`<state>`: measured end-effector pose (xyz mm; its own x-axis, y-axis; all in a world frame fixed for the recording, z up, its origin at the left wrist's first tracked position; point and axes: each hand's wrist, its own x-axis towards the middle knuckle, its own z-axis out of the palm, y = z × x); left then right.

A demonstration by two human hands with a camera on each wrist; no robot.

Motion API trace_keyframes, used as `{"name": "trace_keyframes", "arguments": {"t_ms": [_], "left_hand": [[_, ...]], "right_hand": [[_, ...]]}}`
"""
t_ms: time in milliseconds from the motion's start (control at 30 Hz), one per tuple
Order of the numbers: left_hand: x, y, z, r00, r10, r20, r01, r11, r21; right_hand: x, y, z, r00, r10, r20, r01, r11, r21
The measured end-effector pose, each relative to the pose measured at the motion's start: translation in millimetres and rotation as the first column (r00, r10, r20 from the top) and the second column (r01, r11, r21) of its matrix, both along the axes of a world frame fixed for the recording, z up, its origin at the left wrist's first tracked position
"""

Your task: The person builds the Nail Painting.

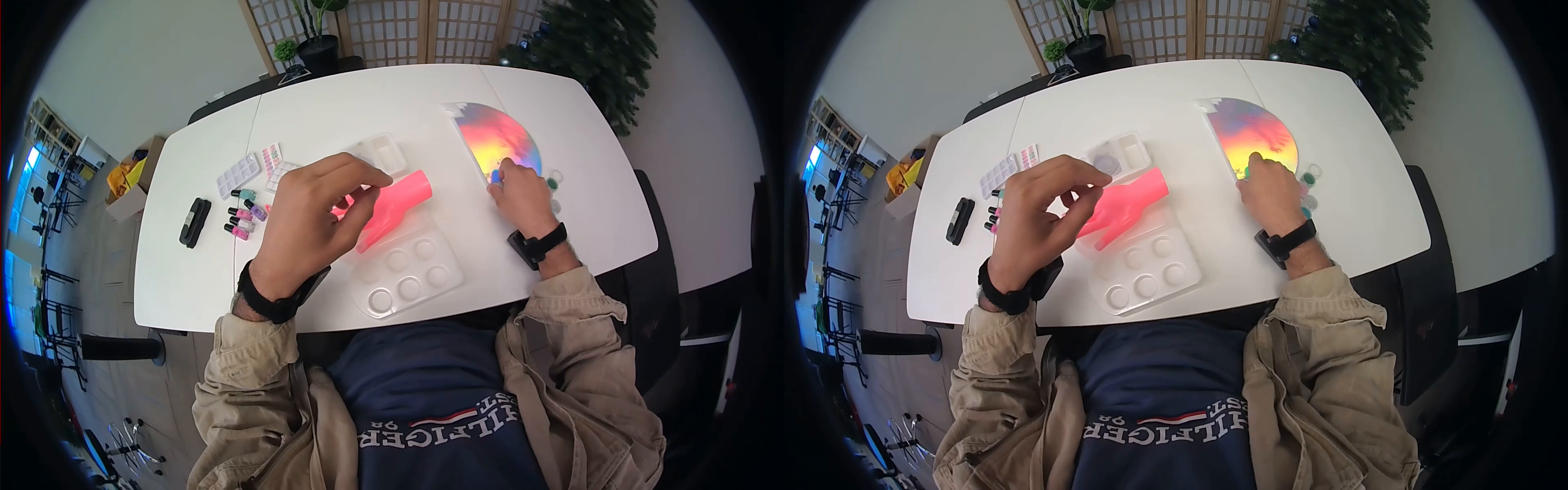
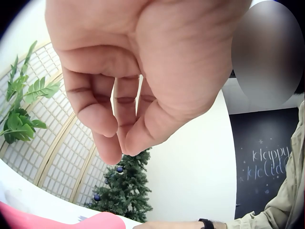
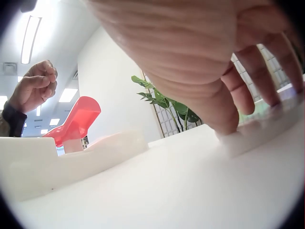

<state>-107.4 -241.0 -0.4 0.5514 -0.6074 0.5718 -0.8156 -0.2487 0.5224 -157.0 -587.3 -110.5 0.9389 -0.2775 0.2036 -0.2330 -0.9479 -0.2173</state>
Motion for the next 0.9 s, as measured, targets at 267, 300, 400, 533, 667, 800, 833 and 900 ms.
{"name": "trace_keyframes", "arguments": {"t_ms": [267,300,400,533,667,800,833,900], "left_hand": [[0,1,-1,0.999,-0.005,-0.04,0.005,1.0,0.002],[1,1,-1,0.999,-0.004,-0.041,0.004,1.0,0.002],[3,2,-2,0.999,-0.001,-0.044,0.001,1.0,0.0],[4,1,-4,0.998,-0.007,-0.063,0.008,1.0,0.018],[9,1,-9,0.981,-0.072,-0.181,0.073,0.997,-0.003],[14,2,-16,0.964,-0.056,-0.258,0.052,0.998,-0.023],[14,2,-16,0.957,-0.05,-0.287,0.041,0.998,-0.038],[14,3,-14,0.924,-0.039,-0.38,0.01,0.997,-0.077]], "right_hand": [[-1,3,3,0.998,0.045,-0.035,-0.051,0.986,-0.158],[-3,5,4,0.998,0.051,-0.024,-0.054,0.985,-0.165],[-6,12,9,0.998,0.064,0.016,-0.06,0.981,-0.184],[-13,25,25,0.991,0.067,0.117,-0.045,0.982,-0.182],[-25,38,60,0.968,0.03,0.25,-0.001,0.993,-0.116],[-30,30,70,0.887,0.044,0.46,0.019,0.991,-0.131],[-30,28,71,0.87,0.061,0.489,0.002,0.992,-0.128],[-31,27,74,0.83,0.099,0.548,-0.035,0.991,-0.126]]}}
